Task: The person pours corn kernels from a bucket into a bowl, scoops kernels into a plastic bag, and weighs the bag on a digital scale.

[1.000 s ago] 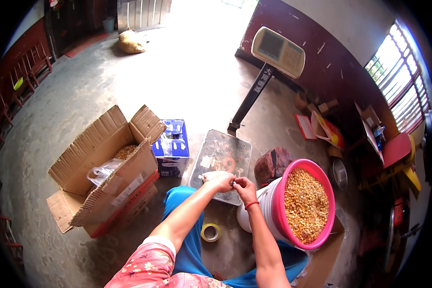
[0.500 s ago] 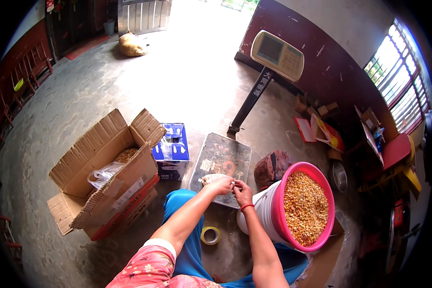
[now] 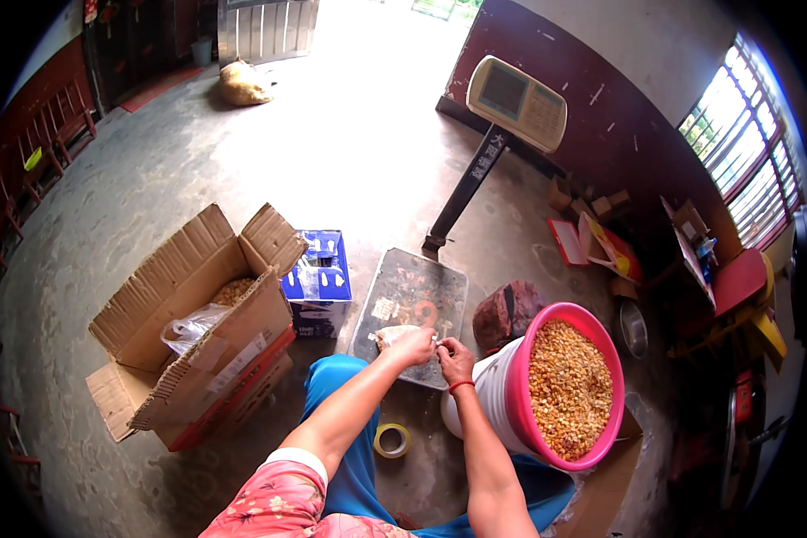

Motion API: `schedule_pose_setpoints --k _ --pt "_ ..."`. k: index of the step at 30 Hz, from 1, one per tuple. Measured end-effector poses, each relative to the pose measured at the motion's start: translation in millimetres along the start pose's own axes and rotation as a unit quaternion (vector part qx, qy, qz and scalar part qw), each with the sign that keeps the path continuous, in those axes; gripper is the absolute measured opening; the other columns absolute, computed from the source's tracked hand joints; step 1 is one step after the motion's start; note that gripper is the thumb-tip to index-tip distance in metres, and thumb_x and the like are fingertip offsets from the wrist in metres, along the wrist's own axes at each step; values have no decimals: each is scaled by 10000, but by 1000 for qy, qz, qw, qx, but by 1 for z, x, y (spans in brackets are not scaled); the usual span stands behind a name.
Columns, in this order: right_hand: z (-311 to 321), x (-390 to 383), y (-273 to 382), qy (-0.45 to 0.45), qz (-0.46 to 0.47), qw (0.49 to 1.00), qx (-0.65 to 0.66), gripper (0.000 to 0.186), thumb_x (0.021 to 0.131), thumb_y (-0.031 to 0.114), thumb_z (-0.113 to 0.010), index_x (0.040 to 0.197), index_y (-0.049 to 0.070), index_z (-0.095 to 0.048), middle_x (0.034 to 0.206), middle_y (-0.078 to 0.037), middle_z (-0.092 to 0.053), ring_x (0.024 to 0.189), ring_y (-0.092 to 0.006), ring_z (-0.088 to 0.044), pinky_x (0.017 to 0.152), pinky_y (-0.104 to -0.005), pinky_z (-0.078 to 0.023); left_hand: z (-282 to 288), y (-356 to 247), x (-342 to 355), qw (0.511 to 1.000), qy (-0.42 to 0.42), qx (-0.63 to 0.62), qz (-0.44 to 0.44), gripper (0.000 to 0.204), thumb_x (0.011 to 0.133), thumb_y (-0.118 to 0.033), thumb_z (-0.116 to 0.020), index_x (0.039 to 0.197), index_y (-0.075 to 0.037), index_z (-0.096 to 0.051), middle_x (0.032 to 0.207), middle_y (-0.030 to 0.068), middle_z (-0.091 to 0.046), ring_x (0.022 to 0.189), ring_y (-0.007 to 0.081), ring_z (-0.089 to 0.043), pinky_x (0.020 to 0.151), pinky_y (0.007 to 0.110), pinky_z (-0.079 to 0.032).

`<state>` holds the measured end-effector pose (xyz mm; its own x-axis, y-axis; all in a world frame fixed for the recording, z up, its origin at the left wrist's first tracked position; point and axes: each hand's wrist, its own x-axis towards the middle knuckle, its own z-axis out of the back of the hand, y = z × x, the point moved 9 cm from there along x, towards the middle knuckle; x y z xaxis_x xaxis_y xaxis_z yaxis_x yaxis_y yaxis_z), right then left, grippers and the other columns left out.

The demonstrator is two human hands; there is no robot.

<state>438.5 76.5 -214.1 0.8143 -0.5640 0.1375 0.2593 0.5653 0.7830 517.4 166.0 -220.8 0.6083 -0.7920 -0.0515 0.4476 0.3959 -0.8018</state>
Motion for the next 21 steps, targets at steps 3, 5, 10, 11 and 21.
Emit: schedule_pose_setpoints --k 3,5,10,11,21 --pt "-1 2 -8 -11 -20 1000 17 100 741 89 -555 795 28 -614 611 -35 -586 552 -82 -557 523 -230 -452 5 10 3 997 -69 -13 21 190 830 -169 -418 832 -12 -524 688 174 -609 705 316 -608 653 419 -454" --pt "-1 2 -18 -8 -50 997 53 98 743 82 -550 792 28 -615 610 -25 -583 547 -78 -553 518 -222 -454 1 18 9 996 -67 -56 35 165 829 -139 -424 849 -14 -530 679 164 -608 693 283 -613 635 394 -459" --pt "-2 -4 -20 37 -99 985 135 84 774 81 -557 825 55 -618 693 18 -587 604 -48 -538 507 -189 -432 -14 35 13 970 24 -230 76 173 780 -158 -496 831 -37 -608 695 128 -623 673 228 -609 618 357 -467" --pt "-4 -4 -21 55 -98 983 143 81 777 83 -557 819 53 -618 685 21 -584 602 -46 -536 510 -187 -430 -16 38 15 964 29 -254 73 161 764 -149 -515 812 -41 -624 676 111 -621 655 197 -601 608 338 -466" --pt "-45 -1 3 167 12 966 197 548 671 -112 -374 1190 48 -449 1096 -43 -509 1000 -122 -491 848 -257 -403 -3 13 3 999 35 -28 -18 164 611 -124 -628 763 -140 -690 739 102 -649 707 233 -631 650 335 -489"
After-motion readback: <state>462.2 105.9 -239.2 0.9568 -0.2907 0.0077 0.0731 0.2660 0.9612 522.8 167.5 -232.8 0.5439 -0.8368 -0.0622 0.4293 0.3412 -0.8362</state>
